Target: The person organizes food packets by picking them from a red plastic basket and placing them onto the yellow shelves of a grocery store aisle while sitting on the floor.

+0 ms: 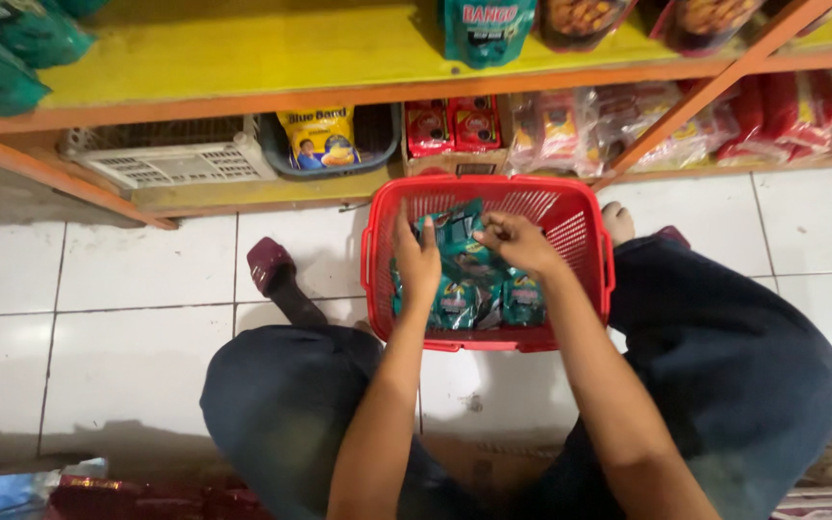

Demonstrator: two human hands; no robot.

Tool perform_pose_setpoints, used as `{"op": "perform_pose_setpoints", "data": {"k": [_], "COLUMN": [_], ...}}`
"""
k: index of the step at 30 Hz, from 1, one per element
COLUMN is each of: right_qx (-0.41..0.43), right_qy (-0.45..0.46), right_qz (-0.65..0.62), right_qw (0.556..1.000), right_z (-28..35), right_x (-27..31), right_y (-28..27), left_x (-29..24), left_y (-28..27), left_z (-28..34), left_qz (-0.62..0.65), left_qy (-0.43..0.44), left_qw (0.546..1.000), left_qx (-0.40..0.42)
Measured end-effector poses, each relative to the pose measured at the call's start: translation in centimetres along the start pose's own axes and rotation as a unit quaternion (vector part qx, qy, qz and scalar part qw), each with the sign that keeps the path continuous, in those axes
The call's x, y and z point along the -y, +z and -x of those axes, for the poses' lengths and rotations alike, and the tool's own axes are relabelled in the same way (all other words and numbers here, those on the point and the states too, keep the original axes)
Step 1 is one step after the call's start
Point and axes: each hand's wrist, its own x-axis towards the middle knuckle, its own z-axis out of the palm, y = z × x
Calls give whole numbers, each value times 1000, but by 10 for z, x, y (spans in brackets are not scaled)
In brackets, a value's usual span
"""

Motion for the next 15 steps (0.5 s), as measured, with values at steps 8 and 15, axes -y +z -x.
{"op": "perform_pose_setpoints", "data": {"k": [8, 15], "right_qx": [117, 115], "right_qy": [-336, -224], "right_qz": [225, 138], "right_qw": [907, 958], "right_z": [78, 86], "right_x": [244, 314], "right_y": [-64, -70], "left_x": [-208, -282], "left_y": [-98, -137], "left_z": [-13, -18], "left_qz": [-2, 0], "left_qy": [144, 270], "left_qw": [976, 932], "left_qx": [161, 242]}}
